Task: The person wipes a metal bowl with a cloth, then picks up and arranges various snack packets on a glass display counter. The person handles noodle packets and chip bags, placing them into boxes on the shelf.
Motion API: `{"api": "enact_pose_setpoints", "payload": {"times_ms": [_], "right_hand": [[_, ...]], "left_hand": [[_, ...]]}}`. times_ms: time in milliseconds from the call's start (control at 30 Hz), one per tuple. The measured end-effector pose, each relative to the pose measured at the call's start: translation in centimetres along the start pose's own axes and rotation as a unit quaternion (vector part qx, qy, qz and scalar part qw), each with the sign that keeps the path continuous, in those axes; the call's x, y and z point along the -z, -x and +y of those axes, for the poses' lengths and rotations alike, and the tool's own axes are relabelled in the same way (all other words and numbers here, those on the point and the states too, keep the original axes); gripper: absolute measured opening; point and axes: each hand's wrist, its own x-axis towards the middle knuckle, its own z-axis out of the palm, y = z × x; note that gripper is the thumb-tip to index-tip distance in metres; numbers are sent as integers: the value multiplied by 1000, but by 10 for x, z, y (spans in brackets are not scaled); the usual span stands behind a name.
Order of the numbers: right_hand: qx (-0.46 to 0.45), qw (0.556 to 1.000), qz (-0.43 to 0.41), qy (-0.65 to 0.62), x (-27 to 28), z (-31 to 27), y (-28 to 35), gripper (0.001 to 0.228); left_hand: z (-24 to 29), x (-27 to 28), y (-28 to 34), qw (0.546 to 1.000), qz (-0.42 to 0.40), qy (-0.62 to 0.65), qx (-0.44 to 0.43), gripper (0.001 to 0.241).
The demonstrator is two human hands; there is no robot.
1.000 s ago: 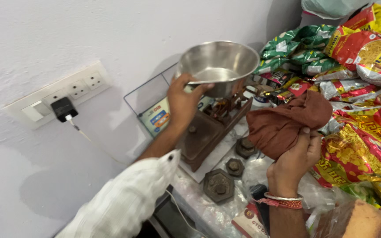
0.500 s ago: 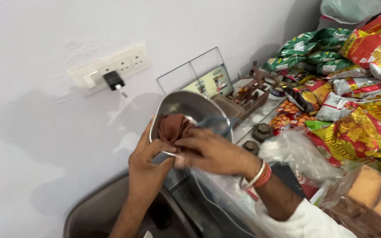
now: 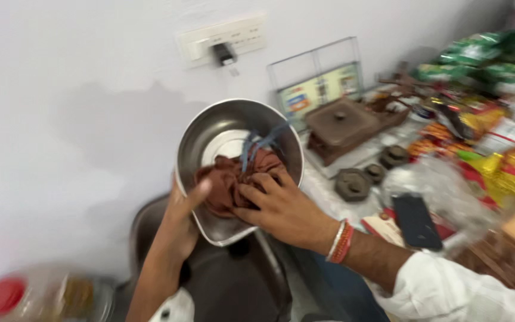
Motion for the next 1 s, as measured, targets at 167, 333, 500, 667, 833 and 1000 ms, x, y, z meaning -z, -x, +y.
{"api": "enact_pose_setpoints", "payload": {"times_ms": [167, 333, 500, 667, 833, 1000], "right_hand": [[133, 981, -46, -131, -1, -27, -4, 41], [162, 973, 24, -162, -9, -51, -28, 46], [21, 991, -19, -129, -20, -110, -36, 28], [52, 943, -56, -325, 1, -203, -39, 24], [81, 902, 254, -339, 26, -289, -86, 20], [118, 947, 221, -201, 52, -374, -136, 20]], "left_hand": [[-15, 21, 49, 976, 19, 217, 4, 52], [-30, -18, 115, 969, 187, 46, -156, 47], [-20, -16, 188, 893, 310, -99, -312, 49], [-11, -9, 249, 864, 375, -41, -334, 46], [1, 3, 320, 832, 392, -33, -392, 45], [44, 36, 436, 771, 452, -84, -440, 57]]}}
